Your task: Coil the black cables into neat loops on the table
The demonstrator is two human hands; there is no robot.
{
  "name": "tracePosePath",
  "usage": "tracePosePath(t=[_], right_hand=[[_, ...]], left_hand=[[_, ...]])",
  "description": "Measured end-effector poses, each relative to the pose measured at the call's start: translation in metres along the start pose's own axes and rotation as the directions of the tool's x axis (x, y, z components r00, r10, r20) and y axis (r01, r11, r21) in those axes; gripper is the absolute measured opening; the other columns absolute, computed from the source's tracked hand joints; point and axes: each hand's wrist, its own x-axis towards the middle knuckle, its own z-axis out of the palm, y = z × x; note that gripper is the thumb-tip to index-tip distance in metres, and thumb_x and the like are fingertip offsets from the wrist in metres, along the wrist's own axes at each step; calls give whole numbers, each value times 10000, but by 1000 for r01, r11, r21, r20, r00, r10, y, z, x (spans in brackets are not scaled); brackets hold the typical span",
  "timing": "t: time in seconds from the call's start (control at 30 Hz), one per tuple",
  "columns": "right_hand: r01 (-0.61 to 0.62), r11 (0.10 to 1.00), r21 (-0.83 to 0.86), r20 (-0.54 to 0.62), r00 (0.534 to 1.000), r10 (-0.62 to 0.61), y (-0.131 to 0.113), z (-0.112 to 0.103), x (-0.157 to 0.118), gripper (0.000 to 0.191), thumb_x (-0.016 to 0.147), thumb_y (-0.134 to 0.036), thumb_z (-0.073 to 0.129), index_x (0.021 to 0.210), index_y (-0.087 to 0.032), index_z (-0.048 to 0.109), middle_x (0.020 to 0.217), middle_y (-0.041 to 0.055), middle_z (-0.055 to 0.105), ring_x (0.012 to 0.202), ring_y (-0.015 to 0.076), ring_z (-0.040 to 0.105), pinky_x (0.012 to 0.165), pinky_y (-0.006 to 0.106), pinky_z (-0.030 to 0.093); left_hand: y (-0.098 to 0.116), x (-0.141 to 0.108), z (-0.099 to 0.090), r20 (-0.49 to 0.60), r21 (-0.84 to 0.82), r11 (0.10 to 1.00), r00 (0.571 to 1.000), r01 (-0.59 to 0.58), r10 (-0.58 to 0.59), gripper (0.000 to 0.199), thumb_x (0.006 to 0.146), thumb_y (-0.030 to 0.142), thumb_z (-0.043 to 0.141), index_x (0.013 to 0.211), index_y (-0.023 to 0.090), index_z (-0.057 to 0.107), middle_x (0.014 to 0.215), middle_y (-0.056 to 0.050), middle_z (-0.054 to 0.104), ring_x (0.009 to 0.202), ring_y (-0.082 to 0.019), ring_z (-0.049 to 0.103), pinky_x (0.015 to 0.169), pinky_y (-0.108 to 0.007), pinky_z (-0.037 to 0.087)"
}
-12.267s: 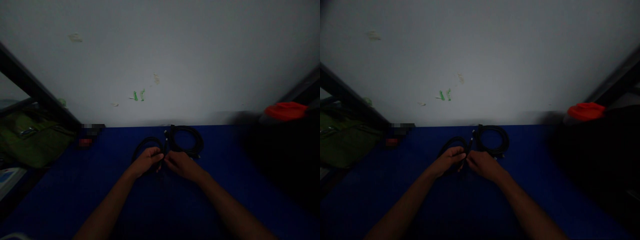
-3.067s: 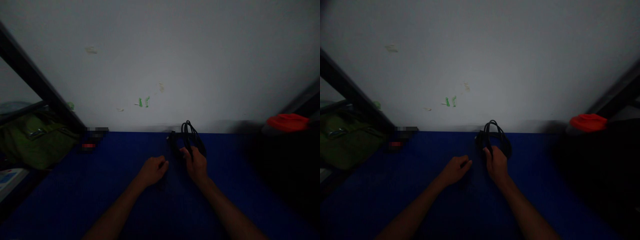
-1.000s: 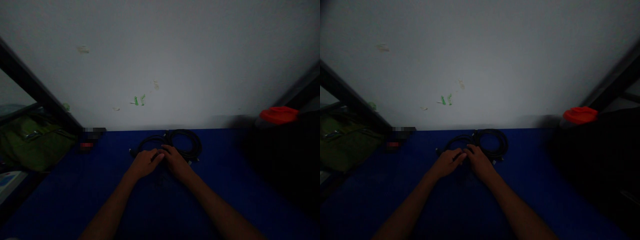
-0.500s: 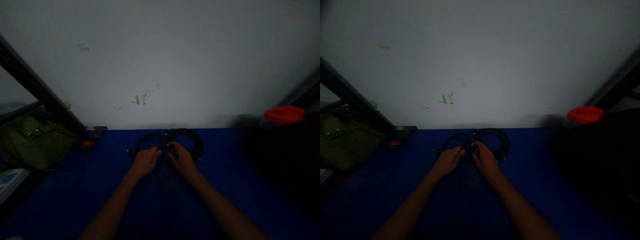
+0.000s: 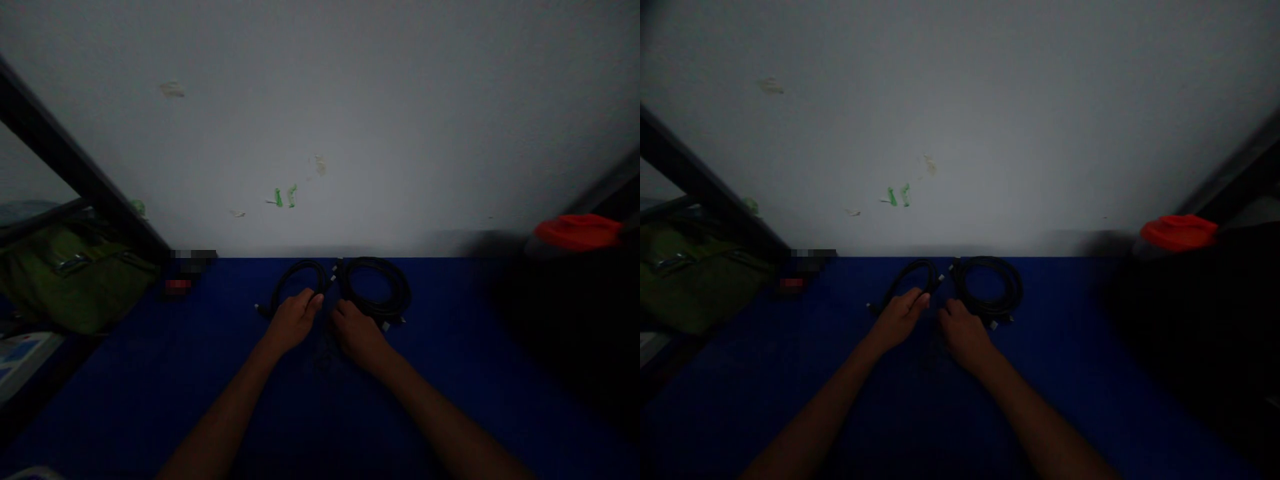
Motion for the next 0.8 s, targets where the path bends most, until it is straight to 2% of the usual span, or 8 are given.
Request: tracePosePath(t=[0.1, 0.17, 0.3, 0.43, 0.57, 0.73, 0.8], right_hand=[[-17, 999, 41, -14, 1000, 17, 3, 2, 0, 79, 830, -122, 463, 871, -175, 505, 904, 81, 540, 838, 198, 511, 558, 247, 424], [-35, 989, 144, -50, 998, 43, 6, 2, 0, 87, 846, -120, 433, 888, -170, 491, 904, 80, 539, 837, 191, 516, 610, 265, 436], [-23, 907, 421, -165, 981, 101, 12, 3, 1, 77, 865, -128, 412, 858, -172, 475, 836, 51, 541, 780, 162, 531, 670, 278, 433], [-7, 833, 554, -248, 953, 173, 14, 3, 3, 63, 867, -162, 433, 827, -177, 479, 787, 39, 548, 744, 154, 532, 674, 278, 424], [-27, 784, 620, -230, 949, 215, 10, 0, 3, 55, 854, -174, 457, 825, -175, 503, 794, 38, 564, 744, 151, 539, 678, 273, 420], [-30, 709, 705, -158, 967, 198, 8, -1, 2, 96, 816, -189, 524, 912, -181, 526, 797, 14, 575, 718, 136, 553, 640, 248, 433], [-4, 721, 693, -177, 968, 176, 9, -1, 1, 101, 808, -184, 533, 909, -181, 535, 793, 12, 574, 714, 135, 555, 633, 247, 437]], left_hand=[[0, 0, 1, 4, 16, 1000, 1000, 8, -8, 361, 827, 514, 413, 665, 199, 482, 561, 12, 484, 539, -153, 482, 520, -245, 271], [-1, -1, 0, 36, 0, 1000, 999, 2, -2, 354, 788, 527, 474, 685, 191, 513, 605, -1, 525, 572, -160, 501, 525, -244, 290], [-3, -2, -1, 133, -65, 998, 991, -22, 31, 307, 783, 477, 506, 772, 178, 576, 713, -23, 584, 651, -172, 534, 562, -245, 344], [-5, -1, -1, 187, -97, 995, 981, -35, 53, 284, 808, 409, 479, 795, 149, 594, 732, -24, 582, 677, -164, 524, 615, -258, 380], [-2, 0, -1, 224, -219, 975, 971, -33, 83, 257, 824, 344, 449, 874, 139, 596, 790, -24, 589, 730, -156, 519, 659, -262, 396], [4, 0, -2, 169, -313, 949, 986, 40, 14, 210, 800, 303, 445, 799, 130, 563, 727, -4, 531, 685, -134, 470, 626, -244, 372], [6, 1, -2, 171, -329, 942, 985, 60, -3, 197, 792, 298, 443, 761, 132, 546, 681, 12, 492, 642, -118, 434, 594, -231, 348]])
